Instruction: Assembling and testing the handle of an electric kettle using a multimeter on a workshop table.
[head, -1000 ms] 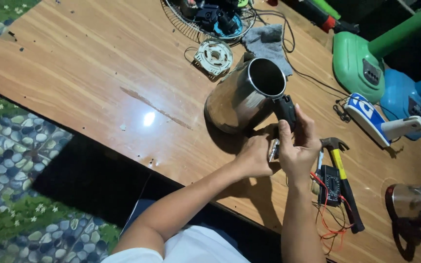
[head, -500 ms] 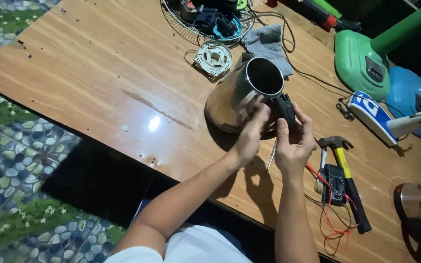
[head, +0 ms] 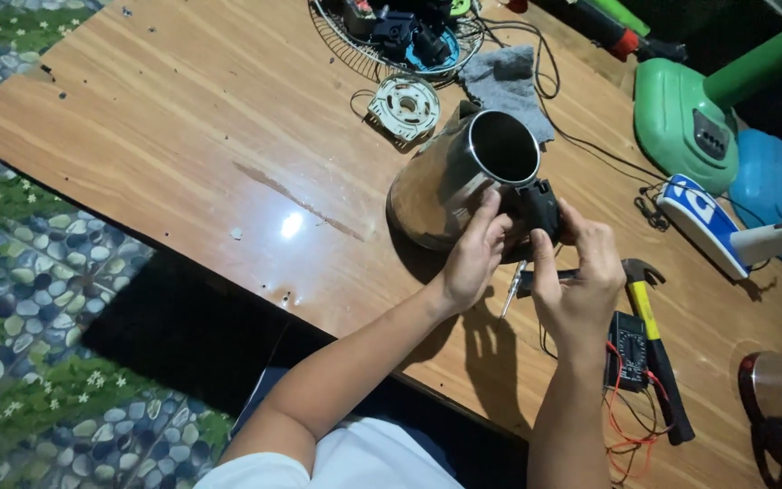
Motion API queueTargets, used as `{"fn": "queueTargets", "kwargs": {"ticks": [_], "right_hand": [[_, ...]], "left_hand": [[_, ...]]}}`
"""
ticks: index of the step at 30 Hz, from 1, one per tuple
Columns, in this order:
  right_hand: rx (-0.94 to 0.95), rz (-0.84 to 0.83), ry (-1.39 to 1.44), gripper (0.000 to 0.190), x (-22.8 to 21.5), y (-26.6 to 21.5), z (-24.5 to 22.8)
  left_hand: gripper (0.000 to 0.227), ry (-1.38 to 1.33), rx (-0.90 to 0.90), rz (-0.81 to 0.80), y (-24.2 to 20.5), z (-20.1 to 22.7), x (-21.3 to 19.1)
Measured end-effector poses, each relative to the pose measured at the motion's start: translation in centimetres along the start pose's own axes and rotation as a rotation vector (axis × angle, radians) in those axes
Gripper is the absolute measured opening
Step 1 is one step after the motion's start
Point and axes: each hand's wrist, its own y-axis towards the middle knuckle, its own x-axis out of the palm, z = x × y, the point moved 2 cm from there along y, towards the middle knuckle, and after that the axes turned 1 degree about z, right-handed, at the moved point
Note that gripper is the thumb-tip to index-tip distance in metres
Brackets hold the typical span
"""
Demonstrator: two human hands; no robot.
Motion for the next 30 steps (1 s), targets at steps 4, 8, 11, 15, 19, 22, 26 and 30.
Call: {"fn": "queueTargets", "kwargs": {"ticks": [4,8,11,15,19,22,26,30], "right_hand": [[0.018,-0.033,0.071,0.038,0.0,0.4,0.3],[0.097,-0.048,0.233,0.041,0.1,0.2,0.2],[0.100,-0.067,0.219,0.041,0.0,0.5,0.0],[0.090,-0.106,0.182,0.040,-0.4,1.0,0.2],[0.004,-0.121,0.072,0.040,-0.6,1.0,0.2],[0.001,-0.123,0.051,0.039,-0.7,1.2,-0.1],[-0.012,-0.139,0.025,0.037,-1.4,1.3,0.2],[0.017,-0.175,0.080,0.038,-1.6,1.8,0.0]], "left_hand": [[0.085,0.034,-0.034,-0.041,1.2,-1.1,-0.7],[0.088,0.042,-0.022,-0.083,1.5,-1.4,-0.8],[0.081,0.015,-0.021,-0.046,2.1,-2.4,-1.6],[0.082,0.012,-0.026,-0.049,1.8,-2.0,-1.3],[0.081,-0.016,-0.026,-0.040,0.5,0.1,-0.2],[0.082,-0.009,-0.040,-0.053,0.7,-0.1,-0.5],[0.083,0.079,-0.042,-0.060,0.5,-0.1,-0.4],[0.079,0.097,-0.041,-0.046,-0.4,1.9,1.0]]}}
